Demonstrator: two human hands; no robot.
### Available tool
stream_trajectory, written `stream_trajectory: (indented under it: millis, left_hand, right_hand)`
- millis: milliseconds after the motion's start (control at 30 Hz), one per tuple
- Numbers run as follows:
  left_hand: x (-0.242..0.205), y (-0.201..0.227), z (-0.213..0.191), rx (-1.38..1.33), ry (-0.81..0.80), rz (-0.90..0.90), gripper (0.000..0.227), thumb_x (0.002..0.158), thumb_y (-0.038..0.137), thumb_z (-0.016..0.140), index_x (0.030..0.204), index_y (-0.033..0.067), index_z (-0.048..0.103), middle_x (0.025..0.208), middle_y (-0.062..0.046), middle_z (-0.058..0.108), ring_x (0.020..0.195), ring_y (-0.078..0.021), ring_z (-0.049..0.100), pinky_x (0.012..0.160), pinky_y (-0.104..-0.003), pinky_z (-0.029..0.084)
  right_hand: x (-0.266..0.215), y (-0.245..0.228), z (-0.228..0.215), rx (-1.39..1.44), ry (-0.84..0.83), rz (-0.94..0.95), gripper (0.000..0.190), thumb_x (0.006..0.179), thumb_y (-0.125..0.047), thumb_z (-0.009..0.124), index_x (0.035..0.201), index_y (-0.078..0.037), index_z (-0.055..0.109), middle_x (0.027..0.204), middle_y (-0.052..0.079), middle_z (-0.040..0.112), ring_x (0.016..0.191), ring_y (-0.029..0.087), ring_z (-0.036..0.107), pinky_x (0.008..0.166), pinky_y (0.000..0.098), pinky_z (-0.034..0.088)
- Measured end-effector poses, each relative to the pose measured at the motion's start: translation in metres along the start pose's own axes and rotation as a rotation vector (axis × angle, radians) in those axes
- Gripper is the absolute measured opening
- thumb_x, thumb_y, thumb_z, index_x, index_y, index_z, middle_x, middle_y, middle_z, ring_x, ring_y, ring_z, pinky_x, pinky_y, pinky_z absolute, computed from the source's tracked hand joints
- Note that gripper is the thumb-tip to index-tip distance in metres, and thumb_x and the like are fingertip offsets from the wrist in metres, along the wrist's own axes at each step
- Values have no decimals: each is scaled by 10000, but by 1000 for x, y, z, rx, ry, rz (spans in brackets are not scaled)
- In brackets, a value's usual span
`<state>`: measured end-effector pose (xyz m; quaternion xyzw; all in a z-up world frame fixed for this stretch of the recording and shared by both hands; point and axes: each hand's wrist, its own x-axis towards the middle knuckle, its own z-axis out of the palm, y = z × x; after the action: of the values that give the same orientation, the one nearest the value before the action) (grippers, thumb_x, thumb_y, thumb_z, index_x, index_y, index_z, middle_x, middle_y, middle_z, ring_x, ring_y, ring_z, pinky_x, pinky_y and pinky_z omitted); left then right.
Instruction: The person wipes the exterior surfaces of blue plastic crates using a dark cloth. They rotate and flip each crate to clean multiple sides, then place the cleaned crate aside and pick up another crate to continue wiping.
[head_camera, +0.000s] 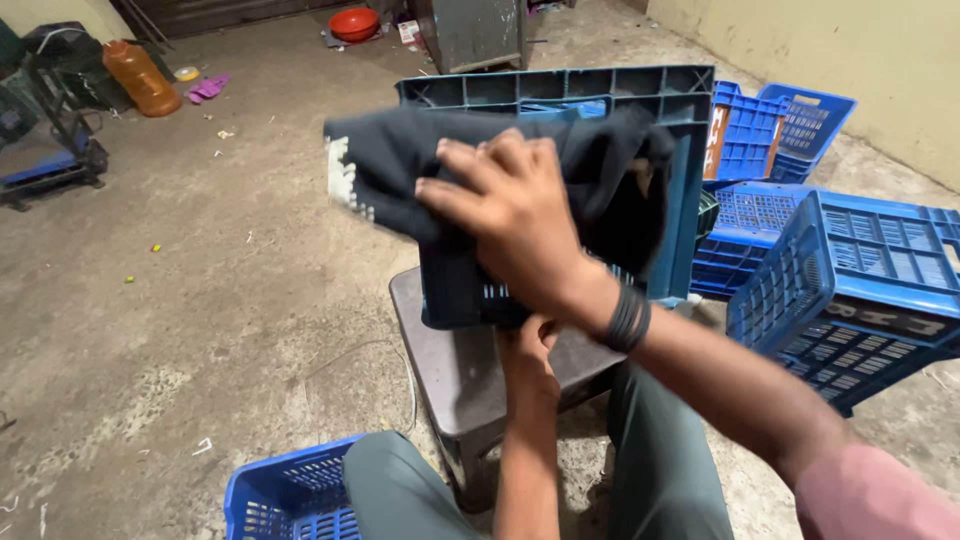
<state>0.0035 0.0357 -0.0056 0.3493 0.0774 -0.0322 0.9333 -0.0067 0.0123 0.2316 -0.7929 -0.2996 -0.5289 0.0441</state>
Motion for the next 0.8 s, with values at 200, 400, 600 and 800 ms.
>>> stream_trajectory:
  millis: [200,400,600,800]
  left_hand:
    - [-18,7,-6,-134,-301,228,675,862,82,651,1483,140,393,1407,-60,572,1272,-271,572,1068,-435,482]
    - [-25,0,-15,-147,-267,164,566,873,52,648,1414,92,488,1379,-90,599,1248,-265,601,1038,-433,509]
    - [-14,-9,-16,-116,-182,78,537,828,-11,691,1346,41,560,1322,-126,637,1180,-261,658,968,-431,559]
    - [-16,-6,-14,-123,-60,-27,404,845,-51,758,1225,-103,630,1207,-180,688,1072,-273,703,949,-412,628]
  right_hand:
    - [-77,-69,-6,234,-288,-114,291,870,-186,640,1147,-177,729,1362,88,641,1132,283,576,950,444,438]
    - [-88,-33,-49,488,-409,-9,472,680,-128,701,1140,-224,754,1339,16,659,1148,266,591,956,417,417]
    - [-77,43,-76,207,-122,210,546,728,76,667,1181,-211,772,1351,40,701,1147,250,615,993,400,419]
    - [-62,79,-62,-142,165,433,637,740,114,633,1279,-181,797,1414,67,701,1123,314,579,1004,400,397]
